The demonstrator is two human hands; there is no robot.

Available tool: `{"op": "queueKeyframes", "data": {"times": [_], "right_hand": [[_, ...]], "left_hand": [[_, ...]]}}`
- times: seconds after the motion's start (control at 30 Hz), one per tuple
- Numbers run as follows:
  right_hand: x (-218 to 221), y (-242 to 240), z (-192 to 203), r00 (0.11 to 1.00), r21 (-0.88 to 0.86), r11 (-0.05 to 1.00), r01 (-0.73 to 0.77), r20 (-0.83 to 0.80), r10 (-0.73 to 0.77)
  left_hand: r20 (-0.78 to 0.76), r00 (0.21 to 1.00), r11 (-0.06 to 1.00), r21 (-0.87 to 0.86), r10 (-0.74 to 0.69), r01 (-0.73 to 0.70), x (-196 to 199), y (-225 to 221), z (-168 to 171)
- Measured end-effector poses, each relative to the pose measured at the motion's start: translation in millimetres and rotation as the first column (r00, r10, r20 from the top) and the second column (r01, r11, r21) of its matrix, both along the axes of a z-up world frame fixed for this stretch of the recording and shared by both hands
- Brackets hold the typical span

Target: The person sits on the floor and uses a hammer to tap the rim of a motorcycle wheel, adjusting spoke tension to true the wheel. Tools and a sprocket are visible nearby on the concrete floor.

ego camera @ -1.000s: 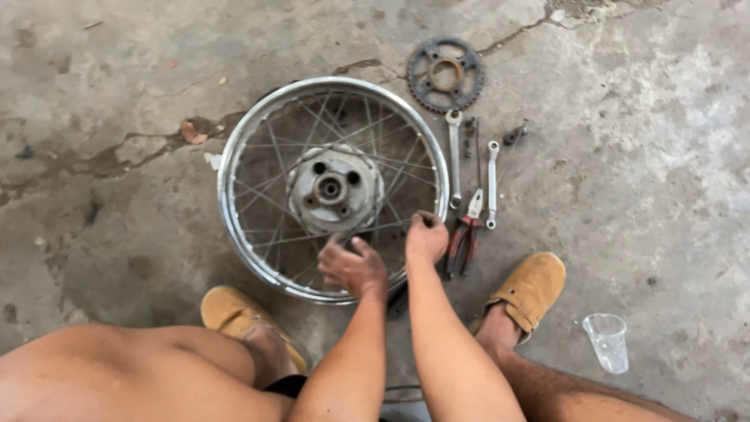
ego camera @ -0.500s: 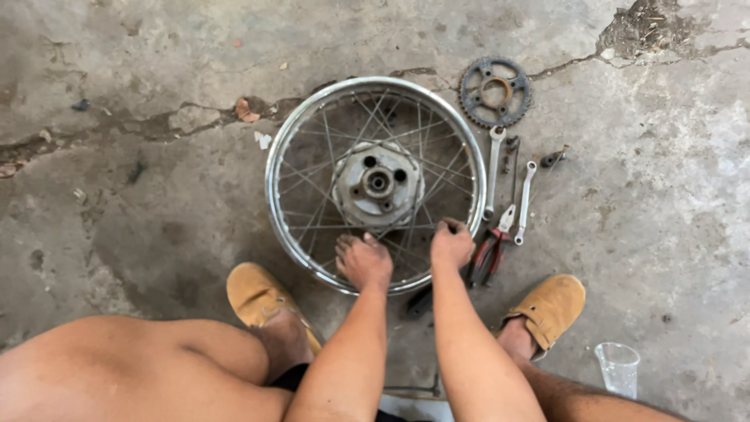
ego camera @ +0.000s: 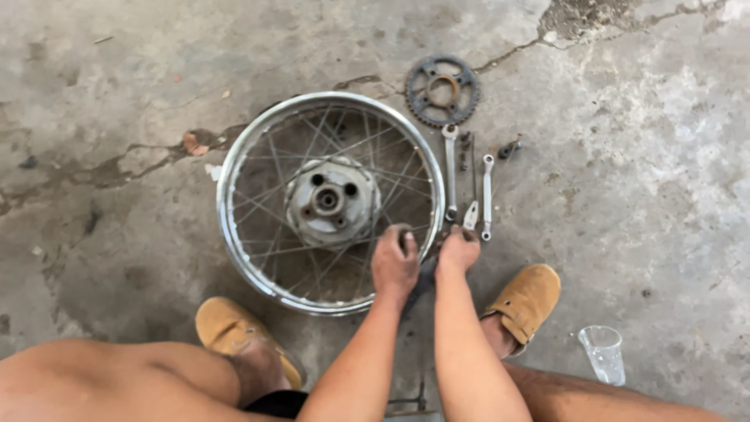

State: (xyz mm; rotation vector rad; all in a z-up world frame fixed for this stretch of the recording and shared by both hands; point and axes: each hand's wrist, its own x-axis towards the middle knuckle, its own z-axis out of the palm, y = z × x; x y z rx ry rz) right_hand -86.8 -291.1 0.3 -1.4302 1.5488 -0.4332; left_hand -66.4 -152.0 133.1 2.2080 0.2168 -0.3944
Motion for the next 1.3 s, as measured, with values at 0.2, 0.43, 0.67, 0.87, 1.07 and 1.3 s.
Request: {"op": "queueKeyframes", "data": {"times": [0.2,0.43,0.67,0.87,1.07,1.3], "right_hand": [[-4,-95,-35,0.959,-0.212,0.972,-0.101,-0.280,0.038],[40,-146,-59,0.973,-0.186,0.969,-0.161,-0.194,0.124],[64,-139,-70,0.946,-0.251,0.947,-0.199,-0.301,0.119],[59,-147,-70,0.933,-0.291,0.928,-0.232,-0.335,0.129],[61,-149,-72,0.917,-0.323,0.915,-0.243,-0.384,0.108],[82,-112,-2,0.951,-0.349,0.919,-0.184,-0.300,0.076]], "left_hand": [[-0.419,0.891,0.984,-0.117,-0.175,0.138,45,-98,-27],[-0.537,0.844,0.995,-0.073,0.017,-0.066,90,-175,-57],[-0.559,0.817,0.986,0.010,0.143,-0.166,107,-191,-64],[-0.572,0.815,0.995,0.023,0.091,-0.096,117,-197,-54],[-0.579,0.815,0.992,0.077,-0.036,0.098,111,-198,-99],[-0.513,0.841,0.972,-0.224,-0.173,0.064,121,-170,-54]]}}
